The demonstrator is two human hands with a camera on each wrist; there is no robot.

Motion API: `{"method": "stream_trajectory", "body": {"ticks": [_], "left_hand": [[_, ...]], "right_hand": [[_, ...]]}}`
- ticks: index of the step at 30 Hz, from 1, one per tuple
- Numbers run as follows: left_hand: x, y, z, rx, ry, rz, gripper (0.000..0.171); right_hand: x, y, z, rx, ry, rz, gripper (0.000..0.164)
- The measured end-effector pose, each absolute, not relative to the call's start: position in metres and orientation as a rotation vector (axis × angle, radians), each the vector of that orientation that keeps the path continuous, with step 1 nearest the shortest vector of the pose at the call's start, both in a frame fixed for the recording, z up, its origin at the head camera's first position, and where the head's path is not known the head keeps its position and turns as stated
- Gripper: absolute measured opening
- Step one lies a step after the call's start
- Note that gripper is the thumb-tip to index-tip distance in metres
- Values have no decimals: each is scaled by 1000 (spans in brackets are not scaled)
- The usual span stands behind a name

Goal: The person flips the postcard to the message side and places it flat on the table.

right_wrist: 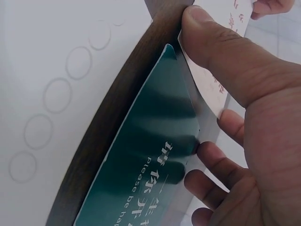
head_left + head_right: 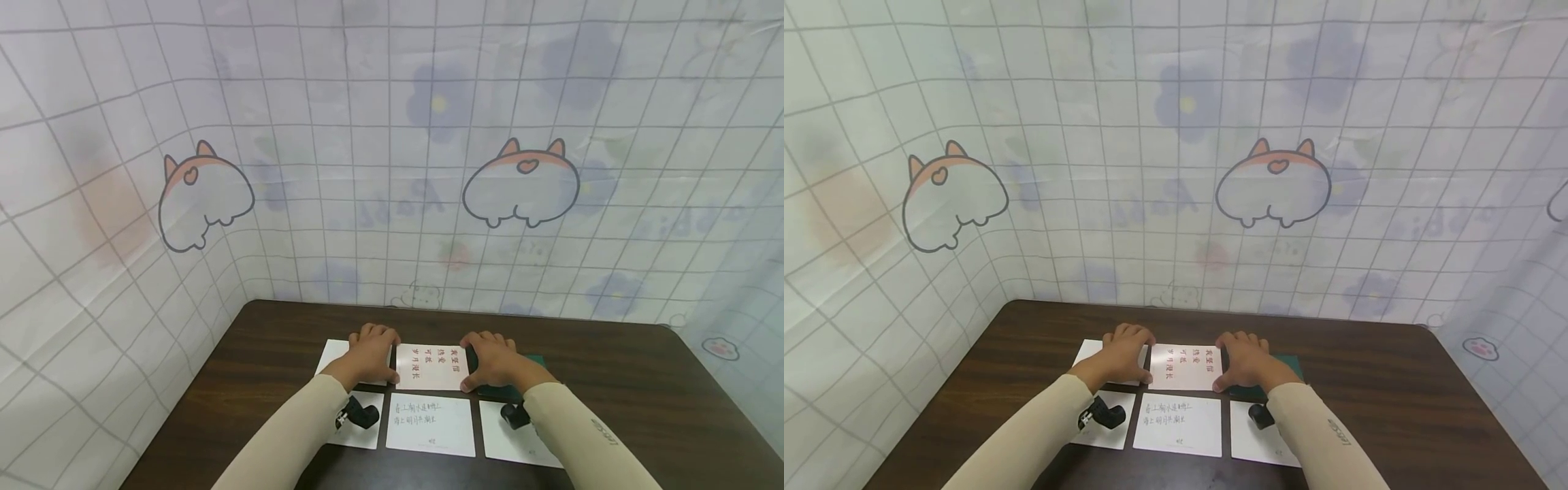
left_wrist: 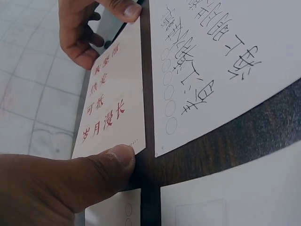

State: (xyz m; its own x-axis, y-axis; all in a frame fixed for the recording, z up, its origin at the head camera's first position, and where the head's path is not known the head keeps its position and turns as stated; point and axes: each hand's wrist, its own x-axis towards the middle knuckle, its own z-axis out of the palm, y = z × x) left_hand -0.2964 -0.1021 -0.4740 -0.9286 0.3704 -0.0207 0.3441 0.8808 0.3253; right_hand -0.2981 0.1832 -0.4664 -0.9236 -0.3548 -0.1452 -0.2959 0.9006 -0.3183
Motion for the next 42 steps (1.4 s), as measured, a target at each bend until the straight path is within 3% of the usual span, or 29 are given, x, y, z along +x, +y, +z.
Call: {"method": "stream_trajectory", "body": {"ticks": [28,42], "left_hand": [[-294,-104,-479,576,2973,724,64],[-298,-106,-486,593,2910,937,37]], "right_hand": [[-291,185,-482,-503,2949,-683,87],[-282,189,-479,-413,2840,-1045,45]]}}
